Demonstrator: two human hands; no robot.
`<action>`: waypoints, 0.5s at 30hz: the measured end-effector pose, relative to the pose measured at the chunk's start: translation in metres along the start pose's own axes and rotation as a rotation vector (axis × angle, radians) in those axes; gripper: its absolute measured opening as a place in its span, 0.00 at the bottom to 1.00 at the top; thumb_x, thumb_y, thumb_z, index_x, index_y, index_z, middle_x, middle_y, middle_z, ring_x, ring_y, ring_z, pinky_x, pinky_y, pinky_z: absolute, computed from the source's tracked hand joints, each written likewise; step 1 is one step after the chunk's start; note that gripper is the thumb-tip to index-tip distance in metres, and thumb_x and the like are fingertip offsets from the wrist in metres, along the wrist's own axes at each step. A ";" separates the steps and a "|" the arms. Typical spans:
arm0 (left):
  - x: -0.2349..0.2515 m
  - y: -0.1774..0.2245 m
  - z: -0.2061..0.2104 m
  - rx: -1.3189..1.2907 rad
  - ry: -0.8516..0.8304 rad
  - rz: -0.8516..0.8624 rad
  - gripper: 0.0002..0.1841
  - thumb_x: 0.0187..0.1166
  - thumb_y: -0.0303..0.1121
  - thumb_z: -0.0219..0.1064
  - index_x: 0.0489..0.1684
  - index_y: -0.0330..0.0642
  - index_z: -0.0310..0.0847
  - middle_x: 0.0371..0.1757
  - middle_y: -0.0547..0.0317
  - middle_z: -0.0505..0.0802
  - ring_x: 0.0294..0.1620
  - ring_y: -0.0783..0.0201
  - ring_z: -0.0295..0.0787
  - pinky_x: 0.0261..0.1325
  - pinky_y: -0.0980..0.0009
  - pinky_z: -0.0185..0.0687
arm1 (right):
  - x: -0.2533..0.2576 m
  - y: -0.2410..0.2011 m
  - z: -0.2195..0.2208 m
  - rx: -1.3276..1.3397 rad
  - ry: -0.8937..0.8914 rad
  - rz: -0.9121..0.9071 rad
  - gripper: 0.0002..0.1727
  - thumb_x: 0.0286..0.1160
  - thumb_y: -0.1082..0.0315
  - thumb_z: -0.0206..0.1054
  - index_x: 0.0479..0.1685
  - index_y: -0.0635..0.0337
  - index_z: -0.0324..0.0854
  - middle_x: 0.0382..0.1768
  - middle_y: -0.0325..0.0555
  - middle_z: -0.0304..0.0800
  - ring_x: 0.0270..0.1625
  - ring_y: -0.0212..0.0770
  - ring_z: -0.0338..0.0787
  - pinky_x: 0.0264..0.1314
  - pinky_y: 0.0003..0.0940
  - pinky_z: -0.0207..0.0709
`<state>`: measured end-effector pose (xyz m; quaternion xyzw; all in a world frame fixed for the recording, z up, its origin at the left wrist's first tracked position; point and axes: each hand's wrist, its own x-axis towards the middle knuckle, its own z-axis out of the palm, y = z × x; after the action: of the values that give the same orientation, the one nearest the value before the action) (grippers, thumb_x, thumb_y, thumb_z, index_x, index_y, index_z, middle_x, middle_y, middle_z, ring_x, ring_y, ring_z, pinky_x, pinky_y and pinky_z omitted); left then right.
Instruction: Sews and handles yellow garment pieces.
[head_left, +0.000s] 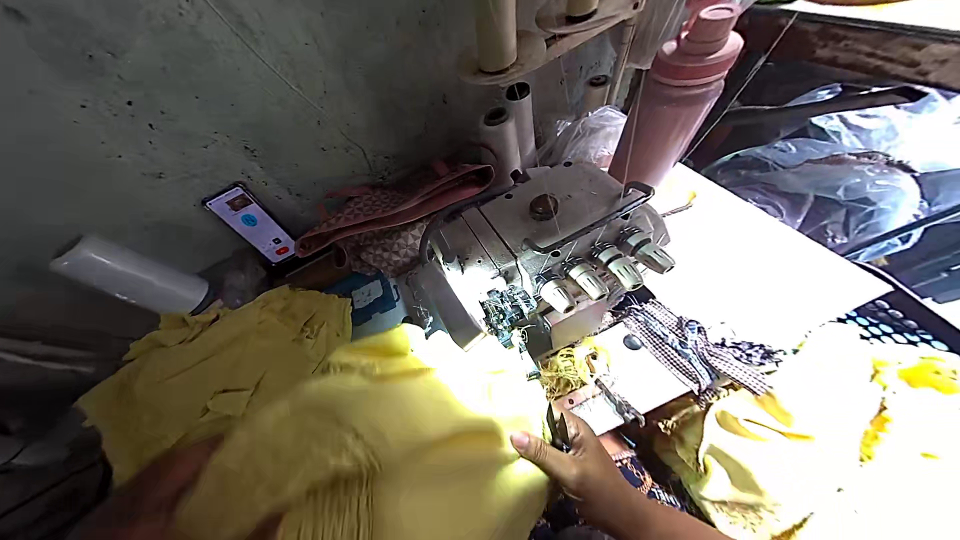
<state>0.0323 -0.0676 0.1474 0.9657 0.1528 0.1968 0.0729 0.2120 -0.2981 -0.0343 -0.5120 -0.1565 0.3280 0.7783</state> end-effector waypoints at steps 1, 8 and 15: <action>0.023 -0.013 0.021 0.152 -0.007 0.016 0.32 0.75 0.50 0.72 0.63 0.26 0.78 0.55 0.30 0.90 0.55 0.44 0.90 0.58 0.50 0.83 | 0.001 0.006 -0.005 -0.040 0.007 -0.016 0.09 0.73 0.73 0.70 0.50 0.60 0.80 0.39 0.30 0.95 0.43 0.22 0.93 0.52 0.22 0.88; 0.019 0.031 0.137 0.098 0.138 0.003 0.26 0.69 0.31 0.70 0.68 0.32 0.79 0.68 0.26 0.84 0.68 0.26 0.79 0.66 0.33 0.70 | 0.009 0.044 -0.036 -0.326 0.022 -0.102 0.17 0.74 0.57 0.74 0.48 0.62 0.86 0.37 0.32 0.94 0.42 0.19 0.91 0.50 0.20 0.86; -0.050 0.117 0.254 -0.356 0.244 -0.039 0.20 0.64 0.47 0.79 0.45 0.49 0.79 0.45 0.57 0.84 0.53 0.62 0.81 0.61 0.75 0.77 | -0.001 0.039 -0.048 -0.217 -0.090 -0.110 0.17 0.91 0.54 0.56 0.33 0.50 0.80 0.20 0.20 0.76 0.21 0.10 0.75 0.26 0.10 0.71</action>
<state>0.1221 -0.2143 -0.0786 0.9035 0.1418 0.3347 0.2268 0.2255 -0.3224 -0.0897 -0.5685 -0.2536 0.2887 0.7274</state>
